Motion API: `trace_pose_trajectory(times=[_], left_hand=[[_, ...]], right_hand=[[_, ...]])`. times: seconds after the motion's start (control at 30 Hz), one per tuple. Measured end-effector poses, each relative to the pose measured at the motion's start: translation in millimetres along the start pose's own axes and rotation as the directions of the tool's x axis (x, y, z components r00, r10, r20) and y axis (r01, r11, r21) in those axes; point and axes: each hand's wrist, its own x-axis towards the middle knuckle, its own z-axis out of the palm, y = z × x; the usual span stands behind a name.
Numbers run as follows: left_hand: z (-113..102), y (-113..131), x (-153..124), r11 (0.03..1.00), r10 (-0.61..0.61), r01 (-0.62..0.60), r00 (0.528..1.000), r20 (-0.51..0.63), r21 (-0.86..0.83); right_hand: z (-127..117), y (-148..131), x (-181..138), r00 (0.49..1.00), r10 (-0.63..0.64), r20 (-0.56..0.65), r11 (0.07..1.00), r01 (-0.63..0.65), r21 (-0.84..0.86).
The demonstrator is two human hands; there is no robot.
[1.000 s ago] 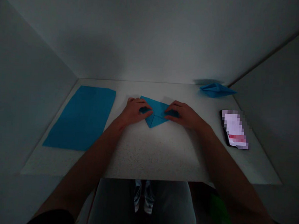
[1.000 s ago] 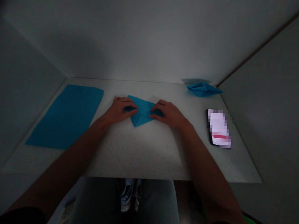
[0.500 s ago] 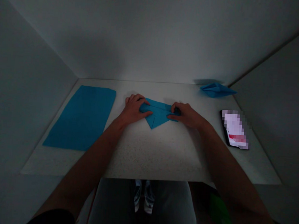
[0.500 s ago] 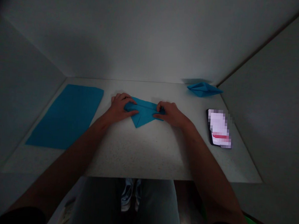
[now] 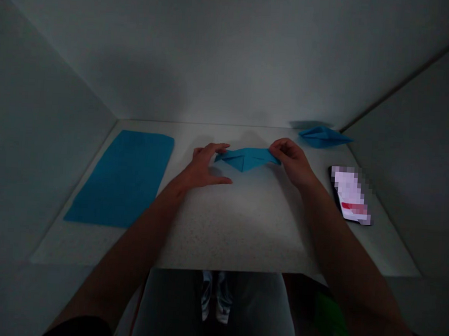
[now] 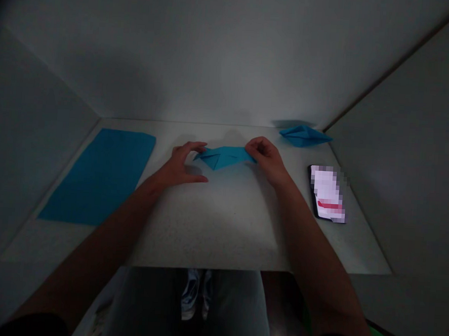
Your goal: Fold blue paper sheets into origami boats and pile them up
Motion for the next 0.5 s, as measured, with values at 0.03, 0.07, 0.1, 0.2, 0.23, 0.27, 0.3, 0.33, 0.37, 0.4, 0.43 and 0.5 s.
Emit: trace_pose_trajectory(times=[0.03,0.07,0.1,0.2,0.23,0.27,0.3,0.33,0.37,0.4,0.43,0.5], left_hand=[[0.7,0.1,0.8,1.000,0.002,-0.002,1.000,-0.012,-0.001],[1.5,0.0,1.9,1.000,-0.003,0.003,1.000,-0.026,0.004],[2.4,-0.4,3.1,1.000,-0.014,0.015,0.999,-0.039,0.013],[5.1,-3.3,6.3,0.997,-0.061,0.065,0.995,-0.078,0.044],[6.1,-4.7,7.0,0.996,-0.077,0.081,0.994,-0.079,0.048],[7.2,-6.1,7.5,0.994,-0.090,0.094,0.993,-0.075,0.049],[8.1,-7.3,7.9,0.994,-0.100,0.104,0.993,-0.068,0.046],[9.0,-8.3,8.1,0.993,-0.107,0.109,0.993,-0.059,0.041],[9.7,-9.0,8.4,0.993,-0.110,0.112,0.993,-0.053,0.037],[10.1,-9.3,8.7,0.993,-0.109,0.111,0.992,-0.055,0.036],[10.2,-9.4,9.1,0.993,-0.107,0.110,0.992,-0.064,0.034],[9.8,-9.0,10.4,0.995,-0.098,0.100,0.992,-0.083,0.015]], right_hand=[[-0.2,-0.2,-0.1,1.000,0.017,-0.013,1.000,-0.016,0.010],[-0.2,-0.7,-0.4,0.999,0.033,-0.020,0.999,-0.033,0.021],[0.0,-1.3,-0.9,0.999,0.050,-0.022,0.998,-0.049,0.030],[1.6,-3.2,-2.7,0.996,0.095,-0.002,0.994,-0.094,0.056],[2.5,-3.7,-3.3,0.994,0.107,0.010,0.992,-0.108,0.064],[3.4,-4.0,-3.9,0.993,0.119,0.024,0.990,-0.120,0.073],[4.3,-4.3,-4.5,0.991,0.130,0.037,0.988,-0.132,0.083],[5.2,-4.4,-5.0,0.989,0.140,0.049,0.985,-0.144,0.091],[6.1,-4.6,-5.6,0.987,0.150,0.059,0.983,-0.155,0.095],[6.7,-4.8,-6.1,0.985,0.161,0.068,0.982,-0.167,0.094],[7.1,-4.8,-6.5,0.982,0.172,0.076,0.980,-0.178,0.088],[6.7,-4.6,-7.2,0.979,0.190,0.079,0.978,-0.196,0.072]])
